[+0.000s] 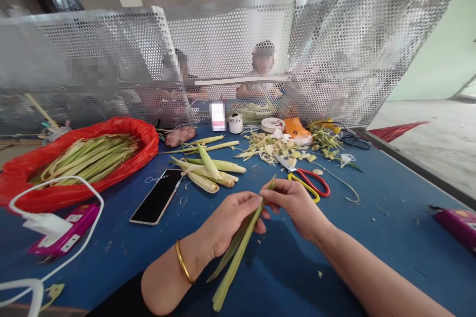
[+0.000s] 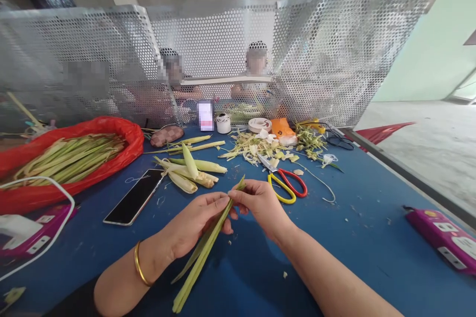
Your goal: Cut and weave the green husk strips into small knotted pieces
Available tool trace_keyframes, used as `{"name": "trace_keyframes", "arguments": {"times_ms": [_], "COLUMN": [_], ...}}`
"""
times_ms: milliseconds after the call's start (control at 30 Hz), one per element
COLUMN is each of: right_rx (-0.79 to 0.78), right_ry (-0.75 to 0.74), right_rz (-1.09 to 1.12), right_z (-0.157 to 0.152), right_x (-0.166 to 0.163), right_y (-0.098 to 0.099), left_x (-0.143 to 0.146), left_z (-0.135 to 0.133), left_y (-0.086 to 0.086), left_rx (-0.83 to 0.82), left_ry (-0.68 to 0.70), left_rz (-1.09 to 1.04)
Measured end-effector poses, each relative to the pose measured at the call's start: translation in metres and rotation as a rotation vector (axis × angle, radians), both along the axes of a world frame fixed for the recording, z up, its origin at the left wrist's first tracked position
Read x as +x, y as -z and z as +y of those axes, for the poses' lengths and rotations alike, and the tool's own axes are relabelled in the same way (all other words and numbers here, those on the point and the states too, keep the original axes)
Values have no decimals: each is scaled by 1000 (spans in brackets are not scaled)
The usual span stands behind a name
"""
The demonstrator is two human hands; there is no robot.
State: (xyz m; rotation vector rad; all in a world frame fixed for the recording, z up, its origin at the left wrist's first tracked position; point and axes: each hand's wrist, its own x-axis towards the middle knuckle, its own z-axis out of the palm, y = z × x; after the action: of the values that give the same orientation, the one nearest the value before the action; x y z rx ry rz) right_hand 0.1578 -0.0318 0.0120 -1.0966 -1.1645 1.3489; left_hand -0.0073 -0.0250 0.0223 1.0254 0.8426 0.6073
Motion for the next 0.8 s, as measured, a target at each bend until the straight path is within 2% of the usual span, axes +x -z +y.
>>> {"name": "trace_keyframes", "arguments": {"times_ms": [167, 367, 567, 800], "right_rx": [13, -15, -21, -33], "right_ry": [38, 26, 2, 0], "right_rz": [-28, -47, -39, 49], "right_z": [0, -2, -2, -1], "right_x": [-2, -3, -5, 1], "right_y": [2, 1, 1, -2], "left_x": [3, 1, 0, -3], "left_z": [3, 6, 6, 6], "left_y": [-3, 1, -1, 3], "left_rx": [43, 37, -78, -51], "left_ry": [-60, -18, 7, -41], "left_rz": [70, 114, 81, 17]}}
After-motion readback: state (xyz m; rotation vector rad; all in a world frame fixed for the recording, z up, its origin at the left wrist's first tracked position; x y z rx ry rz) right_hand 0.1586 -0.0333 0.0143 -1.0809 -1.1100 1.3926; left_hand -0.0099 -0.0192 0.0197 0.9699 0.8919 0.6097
